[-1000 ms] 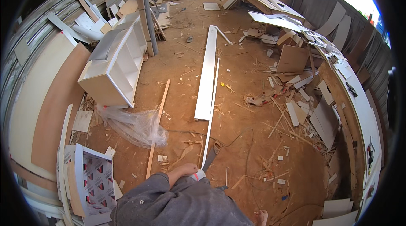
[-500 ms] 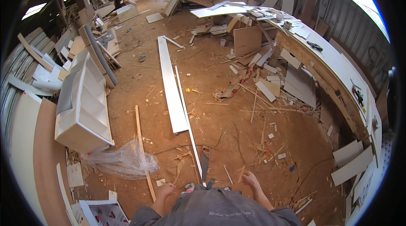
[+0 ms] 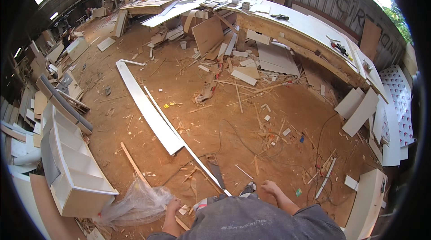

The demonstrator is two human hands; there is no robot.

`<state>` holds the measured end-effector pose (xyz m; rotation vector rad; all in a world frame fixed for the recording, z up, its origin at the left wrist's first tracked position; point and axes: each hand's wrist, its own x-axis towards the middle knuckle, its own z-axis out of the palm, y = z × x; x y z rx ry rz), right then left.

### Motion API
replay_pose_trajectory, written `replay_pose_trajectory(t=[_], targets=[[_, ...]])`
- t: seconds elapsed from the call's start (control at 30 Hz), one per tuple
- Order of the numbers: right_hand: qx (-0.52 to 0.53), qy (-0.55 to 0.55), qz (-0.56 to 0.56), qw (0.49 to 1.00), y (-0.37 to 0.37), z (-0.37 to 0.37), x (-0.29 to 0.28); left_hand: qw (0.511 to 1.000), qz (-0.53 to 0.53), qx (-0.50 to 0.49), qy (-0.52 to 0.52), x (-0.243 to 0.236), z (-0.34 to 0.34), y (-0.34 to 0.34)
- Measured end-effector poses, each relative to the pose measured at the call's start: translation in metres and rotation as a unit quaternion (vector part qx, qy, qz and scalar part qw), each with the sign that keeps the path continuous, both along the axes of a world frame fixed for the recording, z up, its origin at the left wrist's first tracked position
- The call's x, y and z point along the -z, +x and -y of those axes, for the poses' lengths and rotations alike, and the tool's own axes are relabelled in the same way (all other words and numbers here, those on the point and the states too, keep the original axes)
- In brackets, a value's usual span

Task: The person assembles pieces of wood to build a structure by positioning a wooden board against a corner and securing it using pneumatic nail guns.

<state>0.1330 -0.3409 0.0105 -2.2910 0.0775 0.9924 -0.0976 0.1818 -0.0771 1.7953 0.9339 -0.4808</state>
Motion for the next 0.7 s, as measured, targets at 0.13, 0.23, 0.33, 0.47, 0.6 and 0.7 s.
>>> replay_pose_trajectory(t=[0.13,0.23,0.33,0.47,0.6,0.7], targets=[[0.055,-0.069,0.013,0.996,-0.023,0.064,0.031,0.995,0.024,-0.076,-0.066,-0.029,0.034,0.073],[0.065,-0.078,-0.008,0.995,-0.033,0.053,0.026,0.996,0.034,0.016,-0.086,-0.042,0.055,0.09],[0.067,-0.063,0.036,0.995,-0.026,0.024,0.015,0.992,-0.007,0.065,-0.112,-0.049,0.083,0.092],[0.107,0.02,0.046,0.993,-0.027,0.005,0.013,0.972,-0.025,0.223,-0.067,-0.074,0.109,0.096],[0.127,0.053,0.023,0.99,-0.024,0.003,-0.007,0.974,-0.049,0.204,-0.079,-0.053,0.091,0.098],[0.151,0.002,-0.028,0.988,-0.021,0.043,0.01,0.986,-0.066,0.129,-0.087,-0.029,0.085,0.115]])
